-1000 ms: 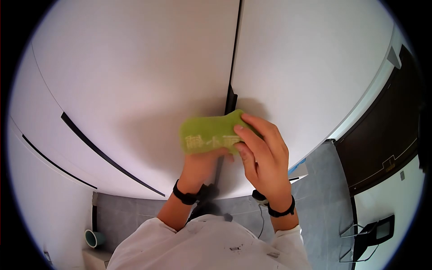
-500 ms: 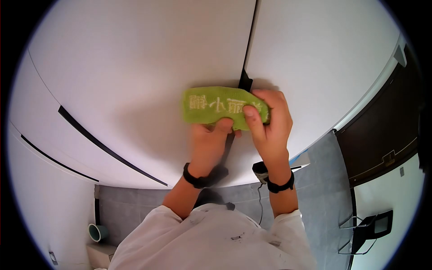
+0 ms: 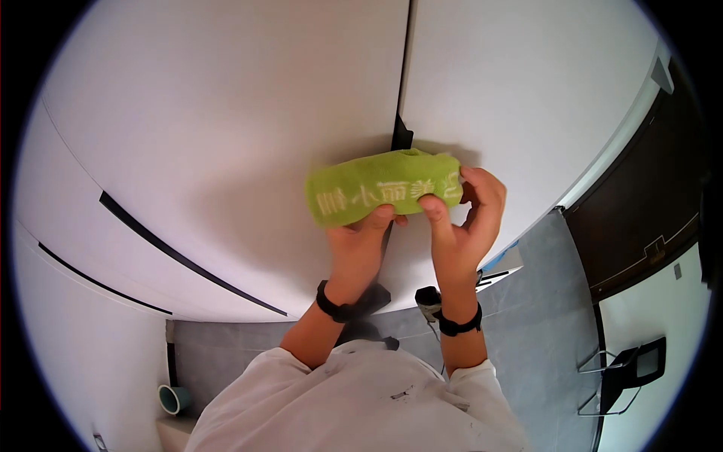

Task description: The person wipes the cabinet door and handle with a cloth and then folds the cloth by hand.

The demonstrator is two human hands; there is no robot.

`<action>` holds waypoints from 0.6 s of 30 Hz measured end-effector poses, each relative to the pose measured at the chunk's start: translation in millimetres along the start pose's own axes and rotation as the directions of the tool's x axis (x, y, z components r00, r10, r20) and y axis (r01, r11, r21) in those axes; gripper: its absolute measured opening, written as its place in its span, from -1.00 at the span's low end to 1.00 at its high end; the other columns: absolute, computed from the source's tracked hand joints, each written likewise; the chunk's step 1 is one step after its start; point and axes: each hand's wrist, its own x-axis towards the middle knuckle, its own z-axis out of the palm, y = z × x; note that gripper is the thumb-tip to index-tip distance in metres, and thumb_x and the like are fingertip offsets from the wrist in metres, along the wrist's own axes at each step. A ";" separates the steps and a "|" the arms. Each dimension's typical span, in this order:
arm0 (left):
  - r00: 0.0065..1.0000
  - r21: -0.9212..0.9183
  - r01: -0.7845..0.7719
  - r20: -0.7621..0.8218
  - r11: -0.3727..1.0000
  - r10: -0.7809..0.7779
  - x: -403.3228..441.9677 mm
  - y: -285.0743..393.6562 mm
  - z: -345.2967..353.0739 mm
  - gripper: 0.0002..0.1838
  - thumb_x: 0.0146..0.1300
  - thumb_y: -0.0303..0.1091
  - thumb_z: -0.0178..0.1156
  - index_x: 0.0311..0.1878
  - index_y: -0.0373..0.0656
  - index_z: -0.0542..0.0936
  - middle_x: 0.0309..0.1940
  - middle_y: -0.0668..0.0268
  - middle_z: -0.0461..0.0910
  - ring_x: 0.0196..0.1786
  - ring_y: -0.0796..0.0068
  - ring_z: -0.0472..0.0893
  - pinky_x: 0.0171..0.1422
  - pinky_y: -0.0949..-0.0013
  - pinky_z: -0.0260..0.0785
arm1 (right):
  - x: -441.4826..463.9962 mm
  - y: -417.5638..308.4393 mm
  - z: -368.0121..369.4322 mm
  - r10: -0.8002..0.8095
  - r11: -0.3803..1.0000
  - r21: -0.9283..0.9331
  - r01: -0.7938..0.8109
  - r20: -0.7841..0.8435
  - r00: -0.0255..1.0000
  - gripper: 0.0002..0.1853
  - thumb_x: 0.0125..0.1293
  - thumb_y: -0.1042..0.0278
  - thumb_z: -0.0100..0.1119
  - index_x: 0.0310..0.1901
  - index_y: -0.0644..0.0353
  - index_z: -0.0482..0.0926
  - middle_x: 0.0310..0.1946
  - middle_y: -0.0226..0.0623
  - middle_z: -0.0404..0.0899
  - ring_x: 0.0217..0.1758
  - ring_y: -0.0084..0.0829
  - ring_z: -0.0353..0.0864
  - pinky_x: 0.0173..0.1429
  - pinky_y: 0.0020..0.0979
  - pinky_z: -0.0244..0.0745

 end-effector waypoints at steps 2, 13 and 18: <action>0.999 0.055 -0.047 0.013 0.997 0.046 -0.8 -2.8 1.8 -0.60 0.26 -0.19 0.30 0.04 -0.22 0.48 -0.15 0.29 0.60 -0.20 0.47 0.59 -0.23 0.37 0.49 | -0.7 0.2 -2.8 0.226 0.972 0.060 -0.226 0.005 0.974 -0.62 0.08 0.39 0.45 -0.08 0.26 0.56 -0.15 -0.26 0.52 -0.24 -0.43 0.48 -0.23 -0.47 0.41; 0.984 0.085 0.128 0.114 0.988 -0.137 15.2 15.2 -7.1 -0.72 0.25 -0.45 0.22 0.02 -0.24 0.50 -0.29 0.34 0.58 -0.33 0.54 0.54 -0.23 0.44 0.42 | 16.2 -11.0 -3.9 0.350 0.911 0.153 -0.383 0.205 0.914 -0.74 0.25 0.43 0.29 -0.05 0.30 0.58 -0.29 -0.32 0.50 -0.40 -0.55 0.42 -0.36 -0.55 0.34; 0.997 0.225 0.080 -0.005 0.971 -0.081 9.8 16.5 -6.8 -0.72 0.25 -0.40 0.24 0.00 -0.23 0.51 -0.32 0.36 0.57 -0.34 0.55 0.54 -0.24 0.44 0.42 | 37.8 -20.0 0.9 0.219 0.972 0.032 -0.233 0.229 0.948 -0.77 0.30 0.46 0.20 -0.03 0.28 0.58 -0.36 -0.30 0.46 -0.43 -0.53 0.40 -0.36 -0.54 0.32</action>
